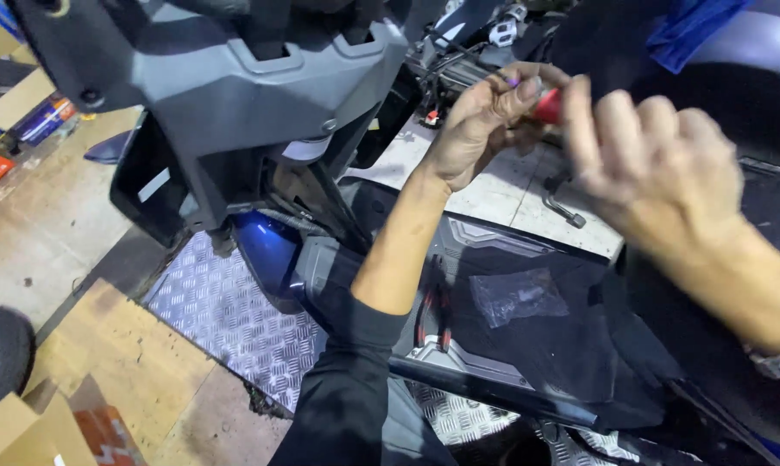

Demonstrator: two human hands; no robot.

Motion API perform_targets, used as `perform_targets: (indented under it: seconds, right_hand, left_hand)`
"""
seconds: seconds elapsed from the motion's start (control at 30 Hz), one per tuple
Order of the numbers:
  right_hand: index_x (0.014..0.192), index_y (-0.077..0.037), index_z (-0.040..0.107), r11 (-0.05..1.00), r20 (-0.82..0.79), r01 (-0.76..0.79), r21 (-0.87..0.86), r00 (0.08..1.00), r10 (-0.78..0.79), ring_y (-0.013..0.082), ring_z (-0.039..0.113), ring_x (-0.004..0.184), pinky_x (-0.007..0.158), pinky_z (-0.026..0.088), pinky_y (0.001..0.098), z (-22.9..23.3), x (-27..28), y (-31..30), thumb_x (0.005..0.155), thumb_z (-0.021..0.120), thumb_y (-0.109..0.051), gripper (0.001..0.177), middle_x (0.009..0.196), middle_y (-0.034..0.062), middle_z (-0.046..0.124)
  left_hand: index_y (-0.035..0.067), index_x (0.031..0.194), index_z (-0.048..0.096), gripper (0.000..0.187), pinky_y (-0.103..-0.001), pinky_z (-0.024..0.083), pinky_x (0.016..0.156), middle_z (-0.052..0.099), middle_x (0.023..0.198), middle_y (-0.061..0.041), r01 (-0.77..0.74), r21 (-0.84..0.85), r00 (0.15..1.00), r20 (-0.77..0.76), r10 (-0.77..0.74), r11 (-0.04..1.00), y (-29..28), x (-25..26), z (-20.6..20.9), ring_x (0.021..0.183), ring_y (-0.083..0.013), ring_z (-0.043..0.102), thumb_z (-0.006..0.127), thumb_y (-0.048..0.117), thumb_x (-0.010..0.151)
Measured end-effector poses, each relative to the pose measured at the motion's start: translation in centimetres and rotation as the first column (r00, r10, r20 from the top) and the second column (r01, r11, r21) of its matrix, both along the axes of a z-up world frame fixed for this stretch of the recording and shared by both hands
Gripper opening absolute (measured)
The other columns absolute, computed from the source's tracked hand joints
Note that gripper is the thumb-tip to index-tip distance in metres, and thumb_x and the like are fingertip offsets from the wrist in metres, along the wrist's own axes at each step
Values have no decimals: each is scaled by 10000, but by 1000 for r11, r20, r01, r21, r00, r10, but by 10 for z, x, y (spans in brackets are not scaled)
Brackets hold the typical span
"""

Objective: The person uses a screwdriver to remove screws from the front fairing and handlebar area of a blue motorcycle. They then detach the front fairing, disconnect the wiring harness, and place the fairing on the floor. Finally, they remove additional screws from the lower front fender area.

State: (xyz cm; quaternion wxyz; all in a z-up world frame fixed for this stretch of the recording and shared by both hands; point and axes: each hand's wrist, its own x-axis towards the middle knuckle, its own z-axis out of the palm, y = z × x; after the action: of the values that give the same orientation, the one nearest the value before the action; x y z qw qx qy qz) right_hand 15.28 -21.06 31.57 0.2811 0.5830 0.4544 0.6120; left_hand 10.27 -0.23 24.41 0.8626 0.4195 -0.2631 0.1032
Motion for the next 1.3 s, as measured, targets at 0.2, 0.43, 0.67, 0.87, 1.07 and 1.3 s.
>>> perform_targets:
  seconds: [0.2, 0.43, 0.67, 0.87, 1.07, 1.3]
  right_hand:
    - [1396, -111, 598, 953, -953, 140, 269, -102, 284, 299, 706, 1004, 802, 498, 425, 17, -20, 4, 899, 760, -404, 599, 1134, 122, 742]
    - [1088, 3, 626, 756, -739, 227, 614, -172, 652, 244, 557, 751, 652, 430, 356, -14, -45, 6, 1058, 634, -129, 136, 903, 137, 601]
    - [1263, 23, 606, 589, -575, 83, 804, -143, 806, 258, 580, 1060, 976, 476, 350, -37, -49, 13, 939, 809, 24, 382, 1141, 155, 573]
    - [1230, -22, 589, 556, -436, 380, 739, -359, 825, 81, 522, 531, 469, 410, 212, -36, -51, 11, 1100, 624, -227, 246, 746, 40, 513]
    - [892, -36, 630, 558, -551, 67, 827, -106, 828, 265, 545, 1067, 829, 405, 326, -44, -40, 9, 826, 588, 191, 241, 1158, 159, 547]
    - [1462, 2, 479, 558, -520, 148, 816, -231, 822, 220, 612, 1062, 878, 569, 309, -26, -55, 8, 1104, 646, -180, 435, 1218, 177, 597]
  left_hand:
    - [74, 1058, 732, 234, -237, 570, 600, 739, 943, -37, -278, 53, 960, 32, 277, 959, -3, 10, -5, 773, -126, 687, 837, 211, 900]
    - [28, 1464, 523, 464, -379, 501, 1089, 664, 1385, -158, 36, -90, 977, 213, -16, 995, -1, 1, -8, 1265, -267, 649, 681, 10, 1029]
    - [52, 998, 695, 213, -226, 520, 636, 689, 898, -17, -355, 124, 932, -31, 361, 927, -18, 5, -3, 775, -102, 639, 816, 172, 870]
    - [-6, 1498, 486, 572, -368, 533, 1164, 651, 1416, -198, 71, -98, 984, 167, -54, 993, -1, 5, -17, 1314, -293, 649, 693, -167, 989]
    - [137, 821, 629, 339, -218, 457, 518, 620, 699, 21, -360, 220, 905, -156, 397, 907, -28, -10, 16, 577, -86, 565, 754, 452, 842]
    - [-9, 1217, 710, 294, -252, 579, 922, 742, 1085, -92, -231, 1, 972, 42, 231, 973, -9, 0, -6, 1018, -182, 703, 800, 38, 941]
